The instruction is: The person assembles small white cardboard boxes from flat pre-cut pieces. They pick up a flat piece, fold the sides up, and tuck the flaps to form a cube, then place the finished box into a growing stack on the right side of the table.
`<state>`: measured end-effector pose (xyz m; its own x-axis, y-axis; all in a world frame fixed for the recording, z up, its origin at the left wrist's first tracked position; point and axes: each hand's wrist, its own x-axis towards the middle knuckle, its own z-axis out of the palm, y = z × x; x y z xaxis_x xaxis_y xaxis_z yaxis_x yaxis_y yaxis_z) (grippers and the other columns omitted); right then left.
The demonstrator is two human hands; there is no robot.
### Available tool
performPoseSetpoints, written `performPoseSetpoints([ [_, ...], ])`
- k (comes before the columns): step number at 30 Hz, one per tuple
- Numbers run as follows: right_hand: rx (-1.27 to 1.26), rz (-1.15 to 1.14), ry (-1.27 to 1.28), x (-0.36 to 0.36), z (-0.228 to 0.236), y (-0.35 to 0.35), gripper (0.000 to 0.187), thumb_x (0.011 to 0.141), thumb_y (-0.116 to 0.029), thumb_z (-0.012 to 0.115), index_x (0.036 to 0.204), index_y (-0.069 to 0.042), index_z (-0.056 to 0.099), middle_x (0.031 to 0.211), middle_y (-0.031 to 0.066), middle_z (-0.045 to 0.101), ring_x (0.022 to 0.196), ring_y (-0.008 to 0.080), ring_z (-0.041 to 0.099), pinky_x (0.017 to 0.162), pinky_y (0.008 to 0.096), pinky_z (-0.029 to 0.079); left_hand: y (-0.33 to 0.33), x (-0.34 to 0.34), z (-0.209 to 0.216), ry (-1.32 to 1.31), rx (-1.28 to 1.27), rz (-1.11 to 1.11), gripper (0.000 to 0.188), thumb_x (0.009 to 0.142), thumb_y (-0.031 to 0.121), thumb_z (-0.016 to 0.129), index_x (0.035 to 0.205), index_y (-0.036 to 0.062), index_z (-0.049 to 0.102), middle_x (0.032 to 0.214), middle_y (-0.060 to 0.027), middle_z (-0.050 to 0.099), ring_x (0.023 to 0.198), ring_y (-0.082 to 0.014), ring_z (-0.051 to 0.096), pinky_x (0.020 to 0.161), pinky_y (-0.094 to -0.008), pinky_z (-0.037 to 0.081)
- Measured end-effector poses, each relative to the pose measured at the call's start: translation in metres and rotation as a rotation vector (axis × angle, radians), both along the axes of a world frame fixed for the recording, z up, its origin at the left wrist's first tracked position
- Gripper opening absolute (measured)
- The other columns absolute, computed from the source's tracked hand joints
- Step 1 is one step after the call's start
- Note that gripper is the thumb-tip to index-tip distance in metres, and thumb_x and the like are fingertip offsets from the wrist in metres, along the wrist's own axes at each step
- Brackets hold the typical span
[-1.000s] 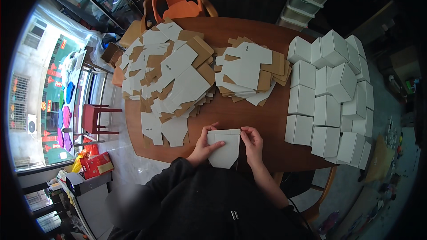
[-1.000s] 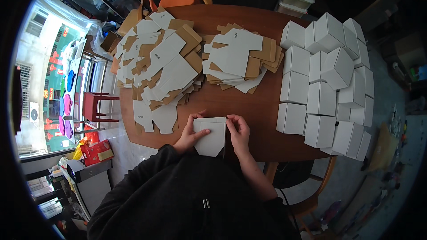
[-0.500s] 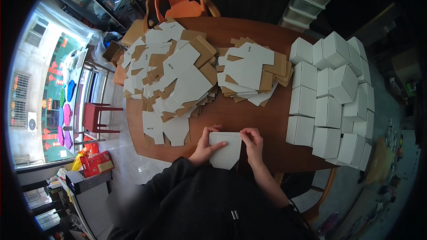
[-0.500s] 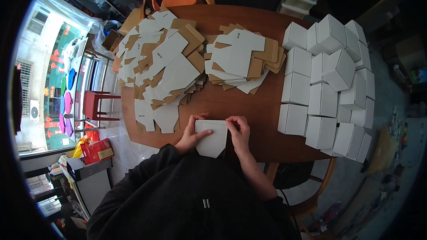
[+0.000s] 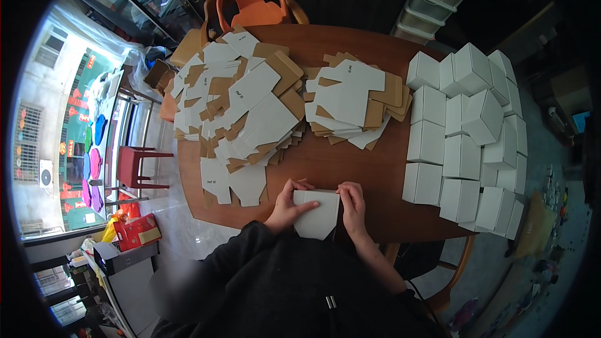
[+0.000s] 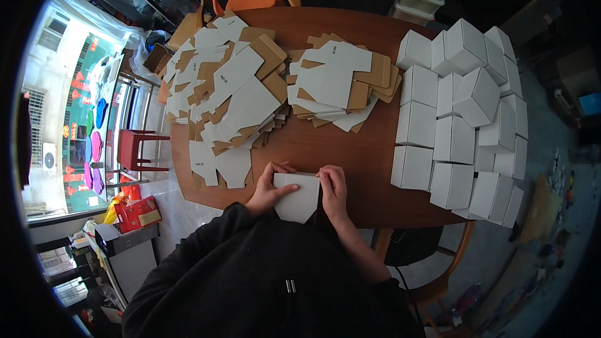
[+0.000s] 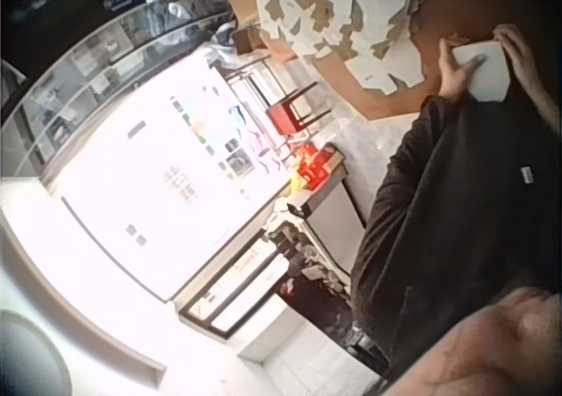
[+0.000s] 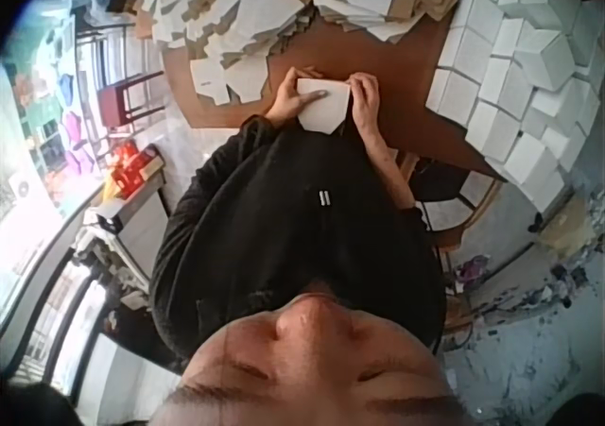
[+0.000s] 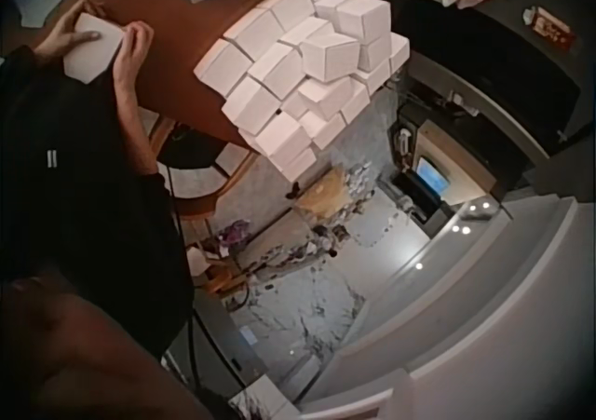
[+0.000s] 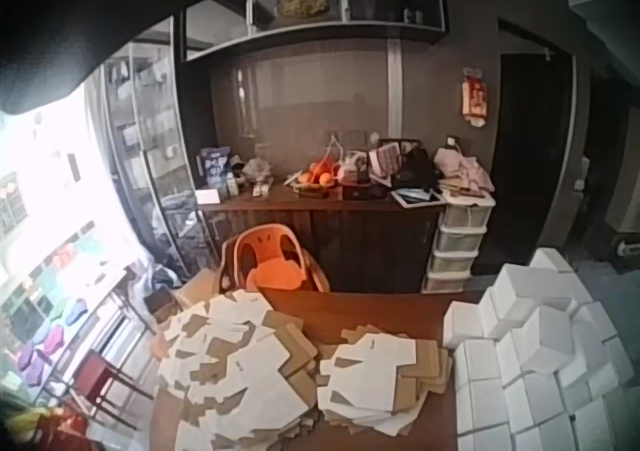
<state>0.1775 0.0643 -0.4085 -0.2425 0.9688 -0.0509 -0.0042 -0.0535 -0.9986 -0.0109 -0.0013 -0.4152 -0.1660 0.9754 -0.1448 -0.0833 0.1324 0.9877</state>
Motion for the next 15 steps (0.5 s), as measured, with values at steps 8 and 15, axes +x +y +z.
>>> performPoseSetpoints([
  [8,0.104,0.097,-0.097,0.010,0.001,-0.002,0.010,0.101,-0.007,0.053,0.102,0.001,0.059,0.112,0.0111,0.056,0.099,0.0194,0.059,0.089,0.0318,0.046,-0.003,-0.002,0.001,-0.043,-0.059,-0.053,0.036,0.085,0.009,0.078,0.107,0.0043,0.050,0.117,-0.0154,0.063,0.124,-0.0253,0.054,0.104,-0.0389,0.043],
  [15,0.173,0.305,-0.182,0.034,-0.002,-0.007,0.058,0.090,0.001,0.051,0.146,-0.002,0.036,0.150,0.0190,0.038,0.141,0.0326,0.036,0.116,0.0406,0.029,-0.009,-0.022,0.022,-0.607,-0.138,0.105,0.047,0.100,0.002,0.040,0.146,0.0044,0.034,0.140,-0.0110,0.047,0.129,-0.0212,0.046,0.109,-0.0371,0.036],
])
